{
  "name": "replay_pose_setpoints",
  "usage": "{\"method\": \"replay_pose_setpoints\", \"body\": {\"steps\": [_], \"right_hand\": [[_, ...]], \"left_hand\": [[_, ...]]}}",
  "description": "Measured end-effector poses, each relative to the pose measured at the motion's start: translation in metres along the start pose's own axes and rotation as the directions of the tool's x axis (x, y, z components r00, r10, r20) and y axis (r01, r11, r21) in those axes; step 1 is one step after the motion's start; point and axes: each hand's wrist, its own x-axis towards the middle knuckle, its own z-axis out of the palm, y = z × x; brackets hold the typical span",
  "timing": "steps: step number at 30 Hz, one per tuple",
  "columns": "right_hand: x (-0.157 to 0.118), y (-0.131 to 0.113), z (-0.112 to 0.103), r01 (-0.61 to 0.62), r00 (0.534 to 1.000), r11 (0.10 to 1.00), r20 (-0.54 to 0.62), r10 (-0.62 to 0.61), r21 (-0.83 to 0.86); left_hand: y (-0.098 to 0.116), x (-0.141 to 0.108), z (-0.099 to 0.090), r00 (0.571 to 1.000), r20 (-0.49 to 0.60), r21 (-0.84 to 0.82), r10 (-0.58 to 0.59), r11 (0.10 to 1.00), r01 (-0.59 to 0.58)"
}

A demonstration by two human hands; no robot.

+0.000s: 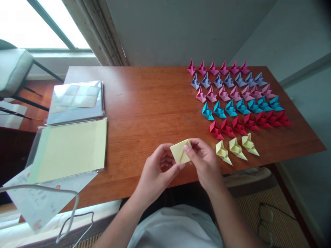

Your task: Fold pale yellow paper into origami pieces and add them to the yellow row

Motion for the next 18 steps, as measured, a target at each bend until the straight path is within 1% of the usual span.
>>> {"method": "replay_pose_setpoints", "body": {"steps": [2, 5, 8, 10, 12, 15, 18], "right_hand": [[0.000, 0.003, 0.001, 0.014, 1.000, 0.999, -0.013, -0.013, 0.036], [0.000, 0.004, -0.001, 0.023, 1.000, 0.999, 0.015, -0.024, 0.047], [0.001, -0.002, -0.007, 0.015, 0.995, 1.000, 0.103, -0.015, 0.007], [0.001, -0.008, -0.009, -0.003, 0.983, 0.999, 0.181, 0.009, -0.034], [0.001, -0.013, -0.011, -0.014, 0.973, 0.997, 0.227, 0.032, -0.079], [0.001, -0.017, -0.011, -0.013, 0.971, 0.994, 0.236, 0.039, -0.112], [0.001, -0.016, -0.012, 0.014, 0.969, 0.995, 0.245, 0.009, -0.096]], "left_hand": [[0.001, 0.000, 0.000, 1.000, -0.004, 0.037, -0.016, 0.999, 0.016], [-0.001, 0.000, 0.000, 1.000, -0.025, 0.096, -0.019, 0.995, 0.021], [-0.003, 0.000, -0.001, 1.000, -0.017, 0.139, -0.011, 0.990, 0.013], [-0.004, 0.000, -0.002, 1.000, -0.011, 0.139, -0.009, 0.990, 0.010], [-0.002, 0.000, -0.002, 1.000, -0.004, 0.127, -0.003, 0.992, 0.003], [0.000, -0.001, -0.001, 1.000, 0.002, 0.120, 0.015, 0.993, -0.015], [0.001, -0.002, -0.002, 1.000, 0.005, 0.155, 0.029, 0.988, -0.029]]}}
